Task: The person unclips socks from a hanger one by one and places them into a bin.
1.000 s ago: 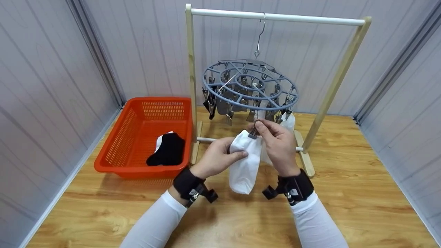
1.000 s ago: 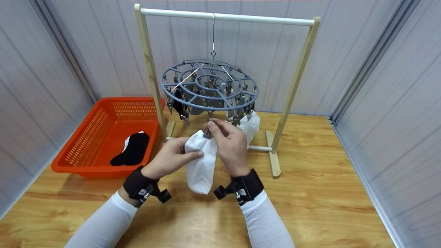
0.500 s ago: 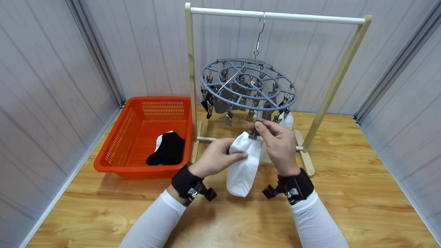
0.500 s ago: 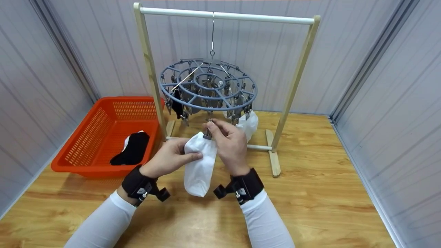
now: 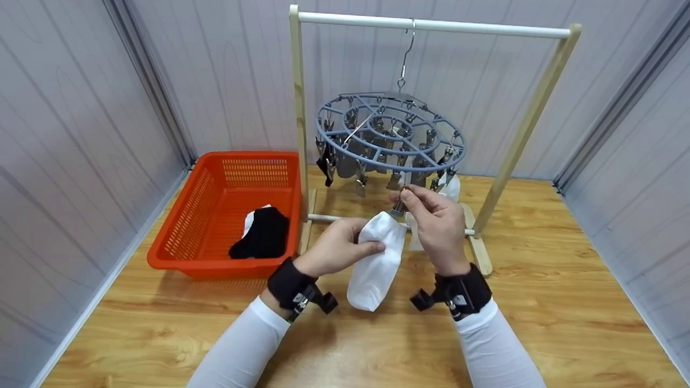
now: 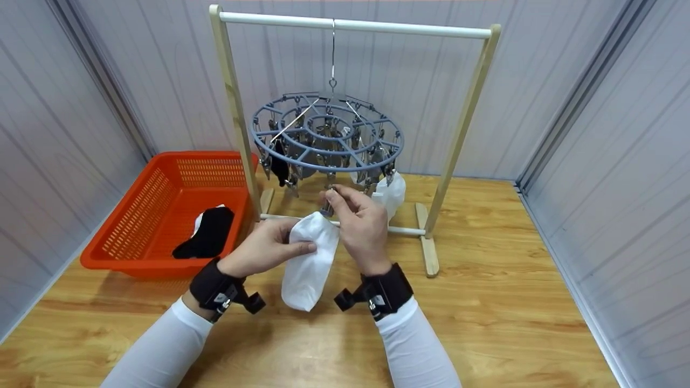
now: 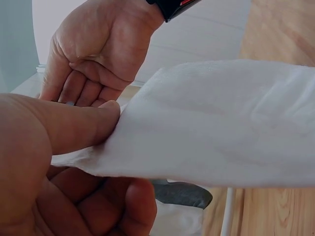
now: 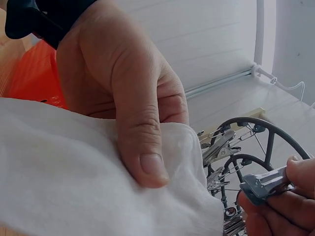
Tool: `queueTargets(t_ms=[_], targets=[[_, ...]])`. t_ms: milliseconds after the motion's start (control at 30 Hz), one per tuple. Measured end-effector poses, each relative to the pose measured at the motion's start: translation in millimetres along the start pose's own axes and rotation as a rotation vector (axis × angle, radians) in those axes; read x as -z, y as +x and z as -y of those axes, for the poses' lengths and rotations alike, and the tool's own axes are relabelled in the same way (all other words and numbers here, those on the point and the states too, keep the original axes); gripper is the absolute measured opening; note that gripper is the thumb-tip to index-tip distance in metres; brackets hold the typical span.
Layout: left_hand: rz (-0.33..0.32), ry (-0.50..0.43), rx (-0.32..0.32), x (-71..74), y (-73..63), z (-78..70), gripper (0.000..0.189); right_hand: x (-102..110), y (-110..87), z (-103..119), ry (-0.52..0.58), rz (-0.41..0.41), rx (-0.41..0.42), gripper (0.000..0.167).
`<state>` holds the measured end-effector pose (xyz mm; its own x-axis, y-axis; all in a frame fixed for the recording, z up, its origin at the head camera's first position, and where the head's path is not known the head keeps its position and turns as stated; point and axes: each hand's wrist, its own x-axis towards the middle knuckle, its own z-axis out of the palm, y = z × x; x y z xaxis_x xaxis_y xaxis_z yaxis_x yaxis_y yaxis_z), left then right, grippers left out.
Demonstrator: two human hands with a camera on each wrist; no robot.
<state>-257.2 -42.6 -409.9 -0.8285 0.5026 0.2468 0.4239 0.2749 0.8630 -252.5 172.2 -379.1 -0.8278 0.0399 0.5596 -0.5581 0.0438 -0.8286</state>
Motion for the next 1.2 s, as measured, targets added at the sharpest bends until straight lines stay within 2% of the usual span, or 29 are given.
queueTargets(t_ms=[200, 333, 433, 533, 600, 700, 900, 1033, 1200], targets=[[0.008, 0.001, 0.002, 1.8, -0.4, -1.3, 0.023, -3, -0.3, 1, 0.001, -0.022, -0.025, 0.024], [0.007, 0.004, 0.005, 2.1, -0.6, -0.5, 0.023, -6, -3.2, 2, -0.106, -0.057, 0.0, 0.032], [0.011, 0.005, 0.008, 2.4, -1.1, -0.1, 0.023, -6, -6.1, 2, -0.283, -0.072, 0.101, 0.039], [0.011, 0.012, 0.008, 2.9, -1.3, 0.1, 0.022, -6, -7.3, 2, -0.446, -0.092, 0.268, 0.038], [0.008, 0.016, 0.01, 3.4, -1.3, 0.0, 0.022, -6, -6.9, 2, -0.489, -0.111, 0.372, 0.036], [0.007, 0.018, 0.014, 4.4, -0.9, -0.1, 0.023, -6, -5.2, 4, -0.498, -0.142, 0.492, 0.03], [0.013, 0.019, 0.023, 6.6, -1.3, -0.8, 0.024, -3, -2.4, 13, -0.457, -0.184, 0.619, 0.027], [0.008, 0.029, 0.024, 8.9, -1.7, -2.1, 0.023, 1, -0.3, 17, -0.456, -0.232, 0.682, 0.031], [-0.012, 0.022, 0.02, 14.5, -3.3, -5.4, 0.022, 5, 3.5, 15, -0.482, -0.272, 0.703, 0.037]])
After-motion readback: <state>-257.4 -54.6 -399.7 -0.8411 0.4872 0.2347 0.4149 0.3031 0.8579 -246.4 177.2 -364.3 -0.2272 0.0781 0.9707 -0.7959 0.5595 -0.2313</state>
